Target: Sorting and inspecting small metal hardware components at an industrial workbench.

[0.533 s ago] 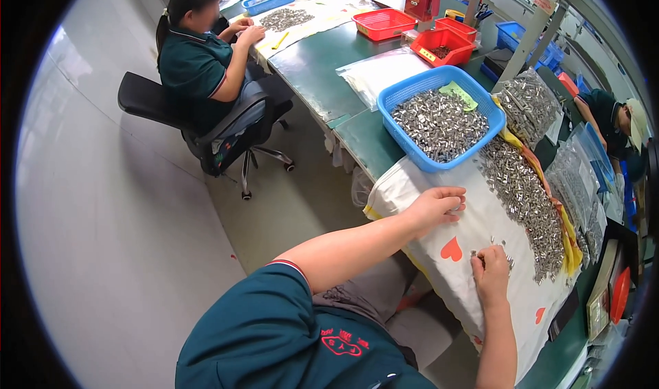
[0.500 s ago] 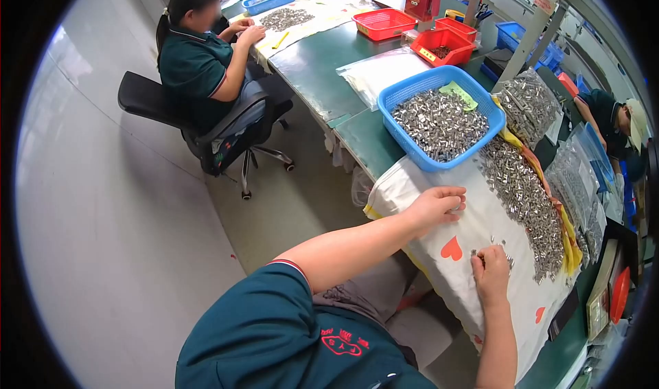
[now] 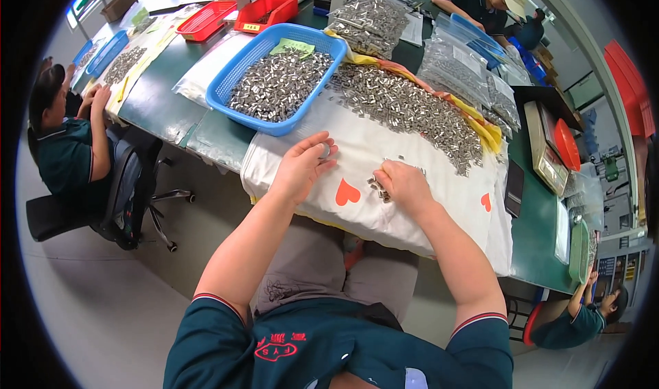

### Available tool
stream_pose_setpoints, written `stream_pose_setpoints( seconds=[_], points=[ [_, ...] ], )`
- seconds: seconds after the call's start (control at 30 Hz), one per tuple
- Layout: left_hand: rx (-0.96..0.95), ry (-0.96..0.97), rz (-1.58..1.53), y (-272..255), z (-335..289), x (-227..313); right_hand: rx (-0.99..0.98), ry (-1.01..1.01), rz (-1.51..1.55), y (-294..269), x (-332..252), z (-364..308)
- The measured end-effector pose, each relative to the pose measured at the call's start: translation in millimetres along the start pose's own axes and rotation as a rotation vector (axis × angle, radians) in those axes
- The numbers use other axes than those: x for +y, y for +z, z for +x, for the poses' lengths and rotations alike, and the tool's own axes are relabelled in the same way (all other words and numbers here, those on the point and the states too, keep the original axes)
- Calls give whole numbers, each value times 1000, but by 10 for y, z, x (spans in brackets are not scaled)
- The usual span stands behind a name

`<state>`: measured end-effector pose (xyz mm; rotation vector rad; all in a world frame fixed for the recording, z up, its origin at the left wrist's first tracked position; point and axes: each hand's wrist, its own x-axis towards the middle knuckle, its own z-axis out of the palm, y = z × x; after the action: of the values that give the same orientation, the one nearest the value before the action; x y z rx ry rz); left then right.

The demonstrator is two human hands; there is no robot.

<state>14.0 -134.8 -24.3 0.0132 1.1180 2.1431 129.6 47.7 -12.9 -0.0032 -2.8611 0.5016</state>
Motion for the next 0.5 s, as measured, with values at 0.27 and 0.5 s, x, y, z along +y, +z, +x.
stream_pose_setpoints(
  seconds=[0.27,0.5],
  points=[
    [-60,-14,-27,-89,-36,-51,-52,95,28,10,-26,218],
    [-79,-69,-80,-135,-75,39,194,-174,178,-219,-714,1528]
  ],
)
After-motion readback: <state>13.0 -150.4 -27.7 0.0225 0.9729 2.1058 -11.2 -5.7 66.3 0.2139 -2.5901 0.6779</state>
